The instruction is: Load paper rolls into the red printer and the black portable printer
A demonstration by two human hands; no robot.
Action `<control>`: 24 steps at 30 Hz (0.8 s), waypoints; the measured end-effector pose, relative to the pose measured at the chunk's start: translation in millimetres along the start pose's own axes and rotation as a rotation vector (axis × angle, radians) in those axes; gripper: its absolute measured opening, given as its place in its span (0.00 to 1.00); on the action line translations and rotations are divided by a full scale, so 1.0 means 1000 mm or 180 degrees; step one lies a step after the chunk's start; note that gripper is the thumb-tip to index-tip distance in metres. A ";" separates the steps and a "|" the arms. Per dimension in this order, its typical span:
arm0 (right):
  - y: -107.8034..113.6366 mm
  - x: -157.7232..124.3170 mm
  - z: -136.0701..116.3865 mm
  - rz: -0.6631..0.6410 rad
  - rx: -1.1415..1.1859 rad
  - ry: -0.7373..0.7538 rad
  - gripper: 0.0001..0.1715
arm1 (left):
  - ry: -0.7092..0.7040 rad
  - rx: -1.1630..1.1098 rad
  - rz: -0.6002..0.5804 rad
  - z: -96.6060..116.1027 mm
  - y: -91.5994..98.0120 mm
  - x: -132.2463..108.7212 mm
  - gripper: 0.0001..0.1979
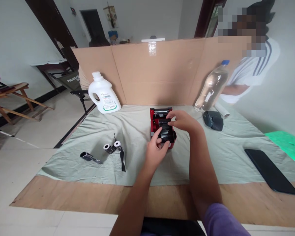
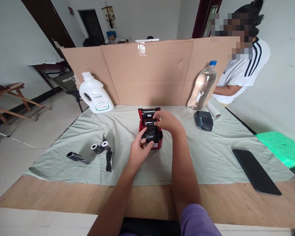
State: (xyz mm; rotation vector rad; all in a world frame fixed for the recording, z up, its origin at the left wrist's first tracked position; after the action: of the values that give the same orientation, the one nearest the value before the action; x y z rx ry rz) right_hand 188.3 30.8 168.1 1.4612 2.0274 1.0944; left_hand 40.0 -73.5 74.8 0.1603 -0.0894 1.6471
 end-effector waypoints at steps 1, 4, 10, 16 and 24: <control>0.001 0.000 0.003 0.0060 0.0016 0.0009 0.14 | -0.0126 0.0086 0.0078 -0.002 0.000 -0.001 0.29; -0.001 0.003 0.011 -0.0001 -0.0009 -0.0069 0.14 | -0.0232 0.0032 0.0316 -0.009 -0.002 -0.003 0.19; -0.025 0.017 0.014 -0.0284 -0.0266 -0.0349 0.15 | -0.0319 0.0185 0.0404 -0.018 -0.010 -0.007 0.13; -0.048 0.027 0.015 -0.0213 -0.0641 -0.0674 0.16 | 0.0002 -0.0144 0.0388 -0.027 -0.014 -0.002 0.11; -0.061 0.027 0.007 -0.0173 -0.1165 -0.0939 0.18 | 0.0462 -0.0823 0.0404 -0.024 -0.015 0.003 0.17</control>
State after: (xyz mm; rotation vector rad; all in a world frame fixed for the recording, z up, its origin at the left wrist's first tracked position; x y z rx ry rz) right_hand 146.4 49.8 118.9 1.2839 1.5602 1.0857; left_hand 53.1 -65.4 51.3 -0.1650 -0.2041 1.7514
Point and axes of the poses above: each hand's wrist, its own x-axis towards the middle knuckle, its own y-axis out of the back of the hand, z = x × y, the point moved 2 cm from there along x, towards the middle knuckle, and after that the axes turned 5 degrees about x, right-handed, at the moved point
